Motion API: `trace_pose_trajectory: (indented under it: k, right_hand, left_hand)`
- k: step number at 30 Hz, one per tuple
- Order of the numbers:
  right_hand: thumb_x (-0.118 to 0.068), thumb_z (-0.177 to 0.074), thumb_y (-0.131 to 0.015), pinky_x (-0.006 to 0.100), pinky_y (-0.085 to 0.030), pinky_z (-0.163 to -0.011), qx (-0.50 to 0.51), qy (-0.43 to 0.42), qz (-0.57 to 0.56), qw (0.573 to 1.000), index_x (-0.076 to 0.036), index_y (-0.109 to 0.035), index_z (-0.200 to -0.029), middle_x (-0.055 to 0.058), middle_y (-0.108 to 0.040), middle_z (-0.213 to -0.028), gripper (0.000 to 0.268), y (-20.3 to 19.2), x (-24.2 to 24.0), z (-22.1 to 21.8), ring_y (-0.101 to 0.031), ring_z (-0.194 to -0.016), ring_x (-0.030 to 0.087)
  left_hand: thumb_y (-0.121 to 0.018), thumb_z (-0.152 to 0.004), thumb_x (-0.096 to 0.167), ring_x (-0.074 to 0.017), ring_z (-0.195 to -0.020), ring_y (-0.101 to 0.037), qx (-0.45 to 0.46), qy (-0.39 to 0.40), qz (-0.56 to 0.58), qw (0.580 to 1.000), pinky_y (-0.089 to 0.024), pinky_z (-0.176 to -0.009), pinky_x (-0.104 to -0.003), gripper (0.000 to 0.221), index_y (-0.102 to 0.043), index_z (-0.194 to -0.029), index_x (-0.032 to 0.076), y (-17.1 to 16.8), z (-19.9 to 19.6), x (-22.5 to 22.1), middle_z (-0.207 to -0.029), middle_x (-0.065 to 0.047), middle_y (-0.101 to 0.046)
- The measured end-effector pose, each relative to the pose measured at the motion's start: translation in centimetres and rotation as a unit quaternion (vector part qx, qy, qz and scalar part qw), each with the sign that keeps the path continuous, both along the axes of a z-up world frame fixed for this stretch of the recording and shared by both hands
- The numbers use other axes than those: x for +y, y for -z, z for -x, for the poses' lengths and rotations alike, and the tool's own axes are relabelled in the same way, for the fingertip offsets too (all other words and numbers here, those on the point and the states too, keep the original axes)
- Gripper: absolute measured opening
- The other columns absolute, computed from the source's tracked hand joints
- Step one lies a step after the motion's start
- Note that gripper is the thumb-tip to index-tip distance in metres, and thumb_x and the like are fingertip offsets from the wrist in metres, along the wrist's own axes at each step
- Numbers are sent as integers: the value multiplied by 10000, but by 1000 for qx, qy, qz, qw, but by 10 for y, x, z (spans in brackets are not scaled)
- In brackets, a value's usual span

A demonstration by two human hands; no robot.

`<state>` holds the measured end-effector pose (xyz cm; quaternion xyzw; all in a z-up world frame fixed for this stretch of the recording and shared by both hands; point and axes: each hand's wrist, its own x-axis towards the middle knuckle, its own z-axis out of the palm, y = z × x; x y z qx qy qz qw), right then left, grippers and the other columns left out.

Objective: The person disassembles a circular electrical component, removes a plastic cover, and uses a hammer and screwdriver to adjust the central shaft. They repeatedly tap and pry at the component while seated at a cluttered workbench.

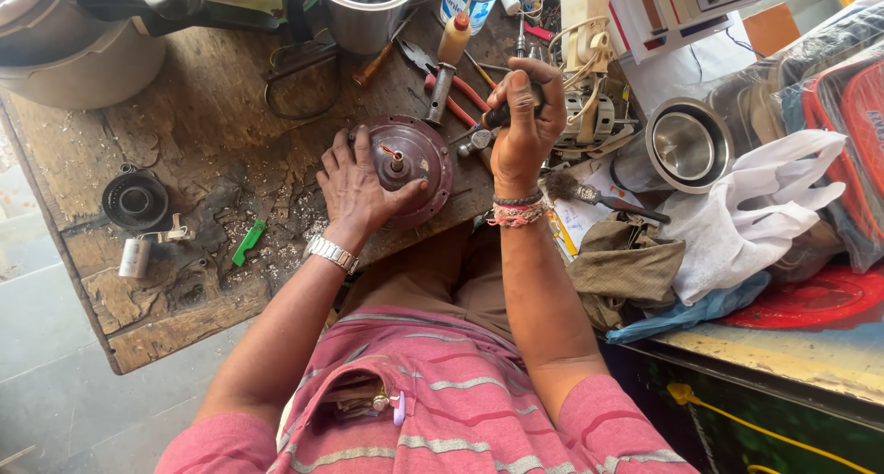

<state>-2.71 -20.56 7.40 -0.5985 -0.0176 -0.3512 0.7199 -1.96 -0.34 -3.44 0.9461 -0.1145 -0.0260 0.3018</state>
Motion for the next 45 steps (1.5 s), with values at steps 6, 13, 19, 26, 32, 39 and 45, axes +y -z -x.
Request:
trace_pose_trajectory:
  k: [6,13,19,26,32,39,45]
  right_hand:
    - [-200,-1066,-658,255,-486,-607,-11,-3,-17,1000,-36,-636,-1097,28,-585,-802,168,2,1,-2,-563,-727,104]
    - [-160,-1063,-658,297,-508,-701,-18,-3,-23,1000,-29,-635,-1066,28,-578,-819,133,8,-4,-5,-561,-742,109]
    - [-153,-1065,-654,303,-510,-703,-28,-8,-38,999,-28,-634,-1056,31,-580,-815,127,12,-5,-5,-561,-736,112]
    - [-143,-1055,-646,305,-514,-680,-24,17,-35,999,-19,-633,-1026,40,-590,-819,128,14,-11,-7,-569,-731,124]
    - [-144,-1059,-632,311,-513,-683,-45,6,-60,997,-19,-625,-1006,34,-559,-769,136,13,-21,-6,-563,-710,146]
    - [-127,-1063,-613,340,-513,-715,-52,-12,-58,997,-17,-619,-984,45,-549,-778,135,14,-30,-6,-540,-715,152]
    - [-138,-1056,-607,351,-513,-708,-44,-14,-88,995,-28,-605,-966,45,-544,-759,142,14,-34,-6,-542,-699,159]
  left_hand:
    - [-799,-621,776,-482,-1368,-334,21,5,-27,999,-327,-1045,-640,1188,-415,-1504,80,-9,-3,0,-1530,-273,-314]
    - [-794,-636,776,-492,-1366,-329,14,8,-33,999,-323,-1045,-640,1178,-423,-1507,76,-9,-2,0,-1534,-285,-304]
    - [-787,-638,778,-489,-1365,-331,19,10,-34,999,-325,-1044,-638,1180,-415,-1510,75,-9,-2,0,-1534,-287,-306]
    - [-787,-636,780,-483,-1374,-327,21,9,-36,999,-324,-1048,-636,1179,-424,-1506,72,-9,-3,0,-1531,-286,-304]
    - [-784,-639,786,-485,-1375,-321,20,11,-41,999,-320,-1049,-637,1177,-426,-1503,72,-8,-3,0,-1531,-287,-300]
    - [-786,-638,781,-483,-1372,-323,17,12,-41,999,-315,-1055,-628,1173,-425,-1501,73,-7,-3,0,-1528,-286,-304]
    - [-789,-640,773,-482,-1366,-331,11,10,-42,999,-317,-1056,-624,1166,-428,-1499,73,-10,-2,-1,-1526,-284,-310]
